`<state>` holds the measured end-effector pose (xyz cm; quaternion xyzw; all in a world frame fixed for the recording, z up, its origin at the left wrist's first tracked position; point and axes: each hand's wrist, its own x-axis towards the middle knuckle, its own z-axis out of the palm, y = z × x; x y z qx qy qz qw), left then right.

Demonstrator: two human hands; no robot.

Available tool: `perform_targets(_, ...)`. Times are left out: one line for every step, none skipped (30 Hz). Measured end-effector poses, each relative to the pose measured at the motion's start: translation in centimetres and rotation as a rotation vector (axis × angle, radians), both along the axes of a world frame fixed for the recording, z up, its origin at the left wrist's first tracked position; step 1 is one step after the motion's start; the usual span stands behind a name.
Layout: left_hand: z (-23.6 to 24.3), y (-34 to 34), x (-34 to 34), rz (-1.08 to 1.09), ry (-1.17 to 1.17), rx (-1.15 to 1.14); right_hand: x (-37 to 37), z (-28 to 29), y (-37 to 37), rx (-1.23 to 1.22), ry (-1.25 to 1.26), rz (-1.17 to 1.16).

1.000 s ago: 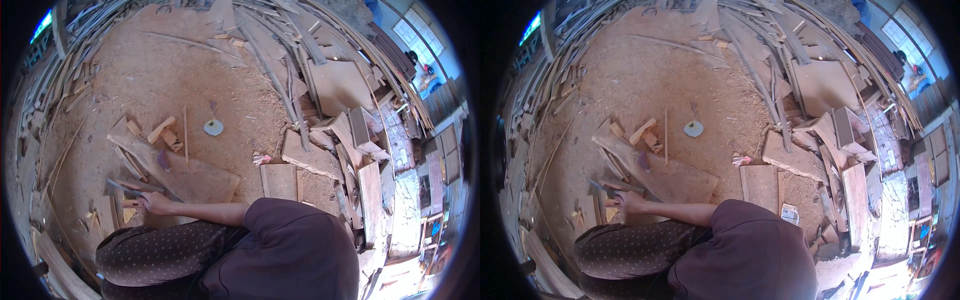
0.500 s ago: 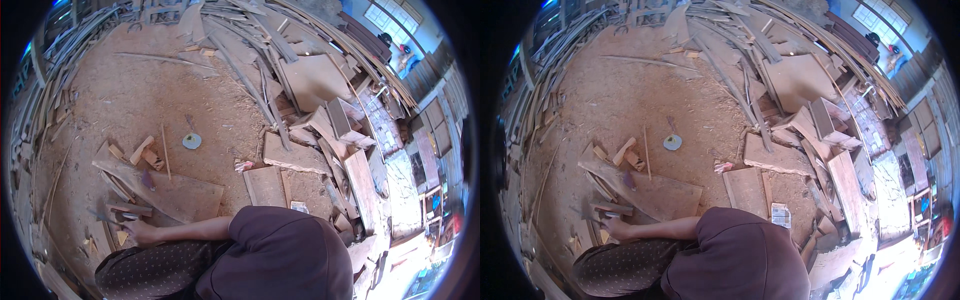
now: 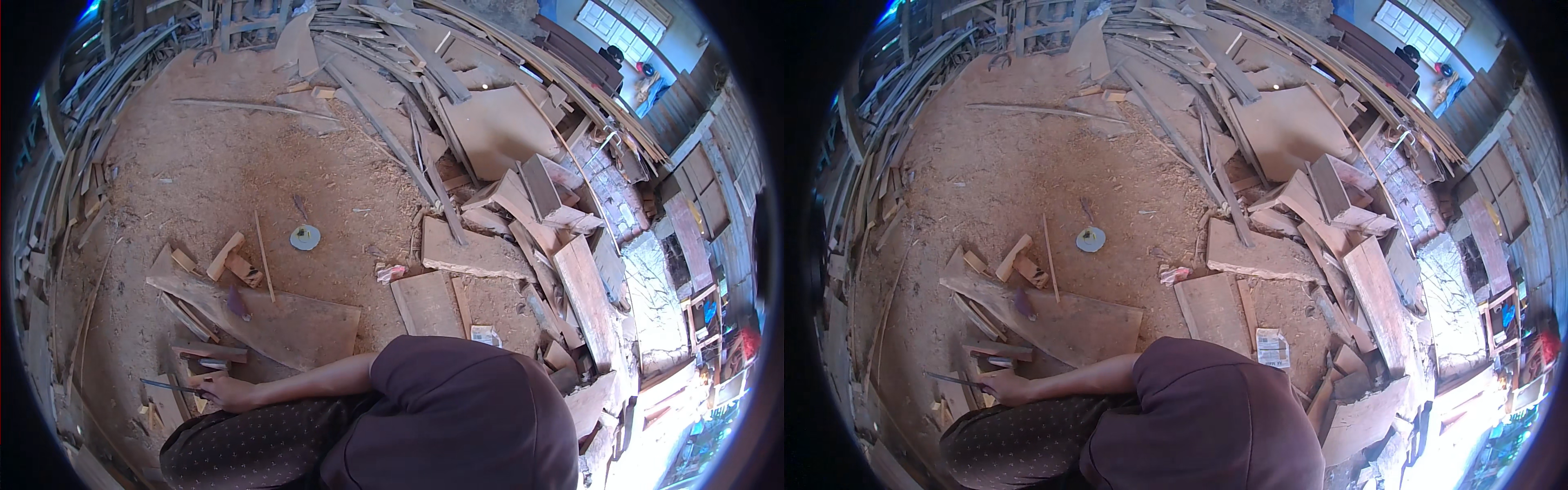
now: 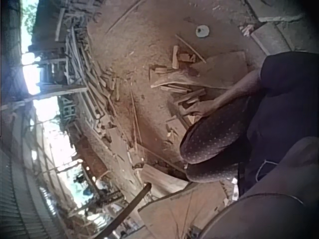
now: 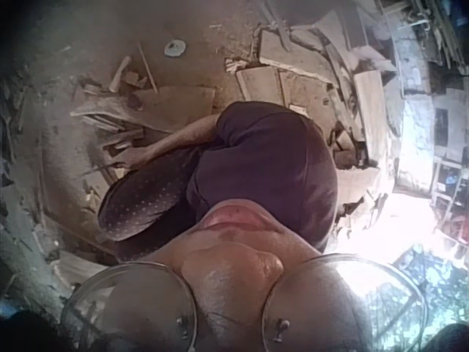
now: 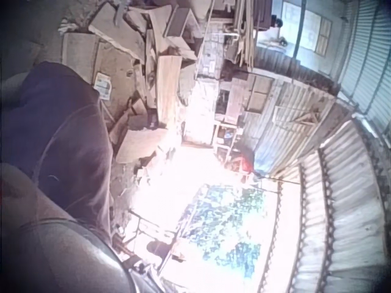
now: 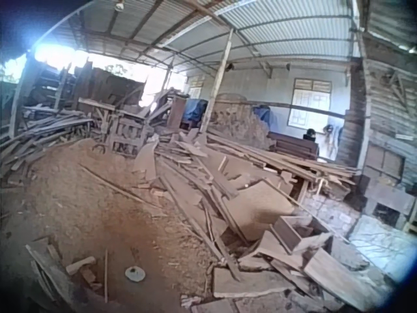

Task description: Sawing a small piece of wood into smaller segments in a workshop.

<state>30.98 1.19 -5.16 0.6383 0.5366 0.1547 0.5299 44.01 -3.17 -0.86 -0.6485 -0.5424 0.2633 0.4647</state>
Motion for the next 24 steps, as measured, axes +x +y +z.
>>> perform_targets(-0.1, 0.0, -0.1, 0.000, 0.001, -0.001, 0.0, 0.0, -0.1, 0.025, 0.000, -0.012)
perform_targets(-0.1, 0.2, -0.3, 0.004, 0.002, -0.003, 0.0, 0.1, -0.1, 0.055, 0.009, -0.029)
perform_targets(-0.1, 0.3, -0.4, 0.007, 0.001, -0.006, 0.0, 0.3, -0.1, 0.048, 0.001, -0.022)
perform_targets(-0.2, 0.4, -0.6, 0.007, 0.000, -0.008, 0.1, 0.4, -0.3, 0.005, 0.007, -0.006)
perform_targets(-0.2, 0.6, -0.8, 0.011, -0.003, -0.007, 0.2, 0.7, -0.2, 0.000, 0.021, -0.003)
perform_targets(-0.2, 0.7, -1.1, 0.017, -0.002, -0.010, 0.3, 0.9, -0.2, -0.039, 0.014, 0.016)
perform_targets(0.0, 0.9, -1.7, 0.026, -0.003, -0.009, 0.5, 1.2, -0.2, -0.083, 0.026, 0.032)
perform_targets(0.2, 1.2, -2.2, 0.036, -0.010, -0.010, 0.3, 1.4, 0.0, -0.122, 0.033, 0.032)
perform_targets(0.5, 1.3, -3.1, 0.049, -0.016, -0.010, 0.8, 1.4, 0.1, -0.056, 0.108, 0.058)
perform_targets(0.8, 1.1, -4.3, 0.064, -0.019, -0.014, 0.5, 1.3, 0.4, -0.072, 0.210, 0.088)
perform_targets(1.1, 0.9, -6.0, 0.092, -0.016, -0.028, 0.6, 0.8, 0.1, 0.061, 0.075, 0.115)
perform_targets(1.3, 0.5, -7.9, 0.129, -0.019, -0.038, 0.4, 0.3, 0.6, 0.270, -0.015, 0.040)
perform_targets(1.5, 0.0, -10.1, 0.170, -0.019, -0.049, 0.4, -0.4, -0.2, 0.095, 0.140, 0.058)
perform_targets(1.8, -0.8, -12.2, 0.210, -0.019, -0.064, 0.8, -1.1, -0.3, -0.014, 0.232, 0.093)
perform_targets(2.2, -2.0, -14.8, 0.267, -0.009, -0.080, 0.8, -1.8, -0.7, -0.075, 0.178, 0.091)
perform_targets(2.1, -3.1, -16.1, 0.287, -0.005, -0.101, 0.5, -2.4, -0.5, -0.054, 0.219, 0.093)
perform_targets(1.9, -4.0, -16.5, 0.291, -0.003, -0.114, 0.0, -3.0, -0.1, -0.164, 0.243, 0.054)
perform_targets(1.8, -5.9, -17.0, 0.318, -0.015, -0.148, 0.2, -3.2, 0.2, -0.234, 0.064, 0.107)
perform_targets(2.2, -6.4, -18.2, 0.365, -0.014, -0.140, -0.3, -3.4, 0.0, -0.197, 0.033, 0.056)
perform_targets(2.5, -7.5, -18.8, 0.394, -0.025, -0.150, -0.3, -3.5, 0.1, -0.204, -0.022, 0.092)
perform_targets(2.7, -8.1, -19.2, 0.417, -0.028, -0.154, -0.7, -3.5, 0.6, -0.282, -0.025, 0.131)
perform_targets(3.1, -8.8, -19.3, 0.435, -0.034, -0.161, -1.0, -3.5, 1.0, -0.236, -0.023, 0.172)
perform_targets(3.2, -9.3, -19.7, 0.448, -0.037, -0.168, -1.6, -3.4, 1.3, -0.288, -0.023, 0.182)
perform_targets(3.7, -9.7, -19.4, 0.468, -0.033, -0.182, -1.2, -3.1, 1.5, -0.266, 0.026, 0.203)
